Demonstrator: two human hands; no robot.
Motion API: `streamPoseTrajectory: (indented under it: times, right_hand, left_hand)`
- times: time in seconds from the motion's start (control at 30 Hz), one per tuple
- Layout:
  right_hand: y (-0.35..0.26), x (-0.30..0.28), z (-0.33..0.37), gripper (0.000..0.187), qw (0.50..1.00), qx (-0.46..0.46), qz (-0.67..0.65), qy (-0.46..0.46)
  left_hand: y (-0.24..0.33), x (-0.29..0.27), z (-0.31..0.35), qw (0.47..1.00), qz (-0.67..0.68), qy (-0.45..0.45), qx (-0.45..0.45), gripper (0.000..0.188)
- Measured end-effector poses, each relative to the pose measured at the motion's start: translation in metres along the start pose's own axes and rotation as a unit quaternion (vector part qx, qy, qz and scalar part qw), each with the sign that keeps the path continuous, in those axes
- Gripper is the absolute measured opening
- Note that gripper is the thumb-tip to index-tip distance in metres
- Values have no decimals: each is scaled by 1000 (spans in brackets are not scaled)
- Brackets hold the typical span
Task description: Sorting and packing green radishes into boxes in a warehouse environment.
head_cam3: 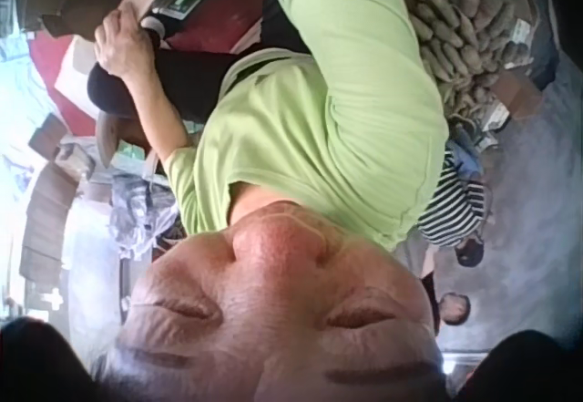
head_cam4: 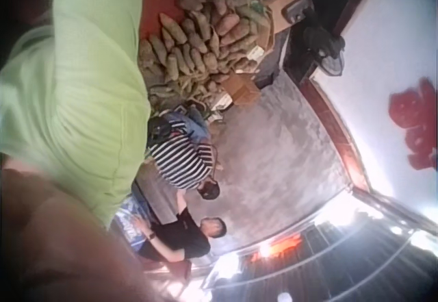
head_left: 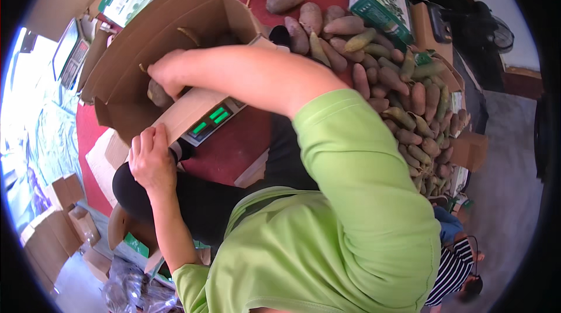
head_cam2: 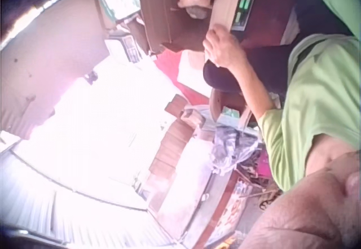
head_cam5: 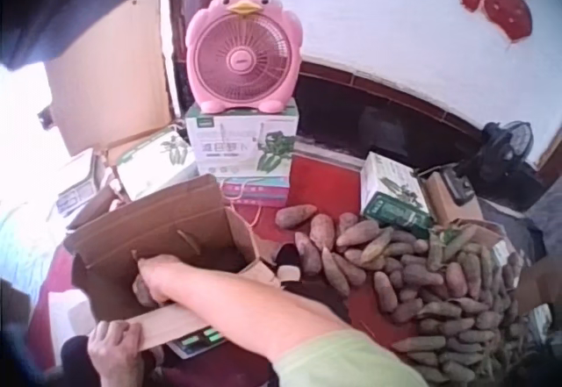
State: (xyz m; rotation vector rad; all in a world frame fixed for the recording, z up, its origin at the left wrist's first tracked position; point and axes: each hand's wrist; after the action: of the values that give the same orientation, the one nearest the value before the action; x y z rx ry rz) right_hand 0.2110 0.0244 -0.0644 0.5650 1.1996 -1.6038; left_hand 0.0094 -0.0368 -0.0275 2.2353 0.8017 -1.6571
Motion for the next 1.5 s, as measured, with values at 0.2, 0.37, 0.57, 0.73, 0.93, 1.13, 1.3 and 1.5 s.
streamPoseTrajectory:
  times: [0.2, 0.37, 0.57, 0.73, 0.93, 1.13, 1.3, 1.5]
  right_hand:
    - [1, 3, 19, 55, 999, 12, 12, -44]
    - [44, -34, 78, 52, 980, -90, -103, 148]
    - [168, -28, 206, 45, 872, 71, -336, 349]
    - [320, 126, 308, 39, 772, 276, -372, 436]
    - [314, 252, 349, 38, 642, 622, -303, 331]
    - [360, 371, 406, 74, 610, 692, -280, 266]
    - [336, 357, 381, 99, 609, 710, -264, 234]
    - [343, 361, 370, 97, 594, 721, -301, 188]
  left_hand:
    - [-1, 3, 3, 1000, -5, -2, -3, 26]
    - [-4, 5, 4, 1000, -16, -13, -21, 30]
    - [-3, 1, 3, 999, -19, -21, -24, 35]
    - [0, 4, 1, 1000, -13, -21, -7, 39]
    - [-8, 5, 12, 999, -41, -28, -15, 42]
    - [-2, 10, 4, 999, -29, -35, -17, 47]
    - [-5, 10, 3, 999, -45, -30, 3, 41]
    - [0, 8, -2, 999, -40, -24, -3, 43]
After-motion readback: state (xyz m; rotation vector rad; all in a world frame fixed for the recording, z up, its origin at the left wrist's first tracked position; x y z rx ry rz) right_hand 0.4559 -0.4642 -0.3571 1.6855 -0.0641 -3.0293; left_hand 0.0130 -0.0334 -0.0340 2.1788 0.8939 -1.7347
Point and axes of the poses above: each hand's wrist, its own z-axis away from the middle knuckle, its own x-axis out of the palm, y = z × x, and after that the axes turned 1 degree about y, right-handed
